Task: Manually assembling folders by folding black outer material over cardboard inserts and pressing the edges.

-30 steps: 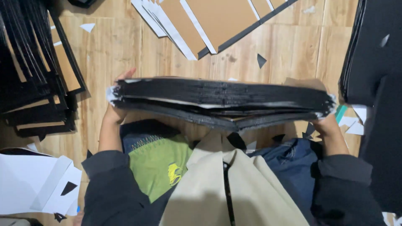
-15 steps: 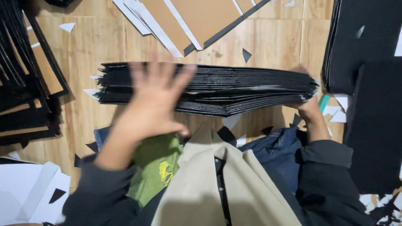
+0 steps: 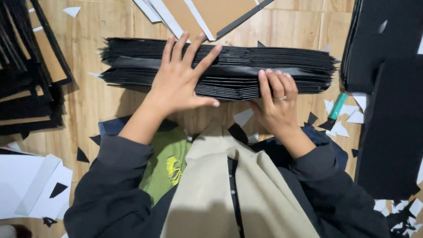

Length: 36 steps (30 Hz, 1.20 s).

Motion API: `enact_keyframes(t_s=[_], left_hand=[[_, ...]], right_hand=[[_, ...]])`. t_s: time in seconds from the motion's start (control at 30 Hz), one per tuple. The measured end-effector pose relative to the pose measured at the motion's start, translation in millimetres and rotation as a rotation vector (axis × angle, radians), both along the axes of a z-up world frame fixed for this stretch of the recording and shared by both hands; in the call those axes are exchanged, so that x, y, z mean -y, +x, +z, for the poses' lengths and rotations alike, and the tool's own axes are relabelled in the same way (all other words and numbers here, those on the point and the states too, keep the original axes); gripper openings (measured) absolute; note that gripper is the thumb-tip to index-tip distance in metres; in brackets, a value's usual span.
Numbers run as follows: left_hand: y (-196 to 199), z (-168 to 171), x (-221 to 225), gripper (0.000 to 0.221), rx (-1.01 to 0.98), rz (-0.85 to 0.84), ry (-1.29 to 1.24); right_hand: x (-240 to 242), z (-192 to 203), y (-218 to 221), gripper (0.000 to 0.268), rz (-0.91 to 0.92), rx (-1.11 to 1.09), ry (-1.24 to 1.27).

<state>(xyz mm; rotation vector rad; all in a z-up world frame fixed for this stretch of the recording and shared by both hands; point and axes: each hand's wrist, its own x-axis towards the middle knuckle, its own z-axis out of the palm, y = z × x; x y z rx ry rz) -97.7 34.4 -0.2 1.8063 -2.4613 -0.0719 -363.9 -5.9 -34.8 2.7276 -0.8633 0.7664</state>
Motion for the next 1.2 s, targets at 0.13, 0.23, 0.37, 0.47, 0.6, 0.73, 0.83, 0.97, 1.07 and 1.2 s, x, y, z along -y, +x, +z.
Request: enact_keyframes(t_s=[0.13, 0.23, 0.37, 0.47, 0.6, 0.73, 0.83, 0.97, 1.07, 1.2], left_hand=[[3.1, -4.0, 2.7, 0.075, -0.239, 0.036, -0.092], [1.9, -2.4, 5.8, 0.047, -0.348, 0.078, -0.131], [-1.0, 1.1, 4.2, 0.046, -0.418, 0.101, -0.157], [-2.3, 0.8, 4.1, 0.039, -0.414, 0.103, -0.13], [-4.4, 1.6, 12.2, 0.044, -0.428, 0.143, -0.036], [-2.4, -1.2, 20.0, 0.036, -0.478, 0.127, -0.079], [2.1, -6.0, 19.9, 0.018, -0.521, 0.091, -0.064], [1.6, -3.0, 18.8, 0.01, -0.507, 0.079, -0.078], [0.4, -3.6, 15.7, 0.018, -0.445, 0.035, -0.164], [3.6, -7.2, 17.5, 0.021, -0.437, 0.019, -0.139]], right_hand=[[-1.9, -2.7, 0.8, 0.046, 0.008, 0.057, 0.018], [1.1, -0.3, 0.7, 0.042, 0.01, 0.059, -0.015], [6.4, -0.6, 1.3, 0.038, -0.031, 0.016, -0.063], [6.1, -10.8, 3.2, 0.036, 0.014, 0.053, -0.118], [-5.1, -7.3, 5.1, 0.031, -0.01, 0.061, -0.11], [-7.5, -3.5, 4.5, 0.027, 0.003, 0.066, -0.062], [-6.2, -4.4, 4.2, 0.031, -0.014, 0.029, -0.039], [-4.1, -19.5, 1.6, 0.075, -0.08, 0.036, 0.025], [-6.4, 3.0, 9.1, 0.081, -0.187, -0.05, 0.11], [-3.4, 4.5, 13.8, 0.073, -0.226, -0.113, 0.138]])
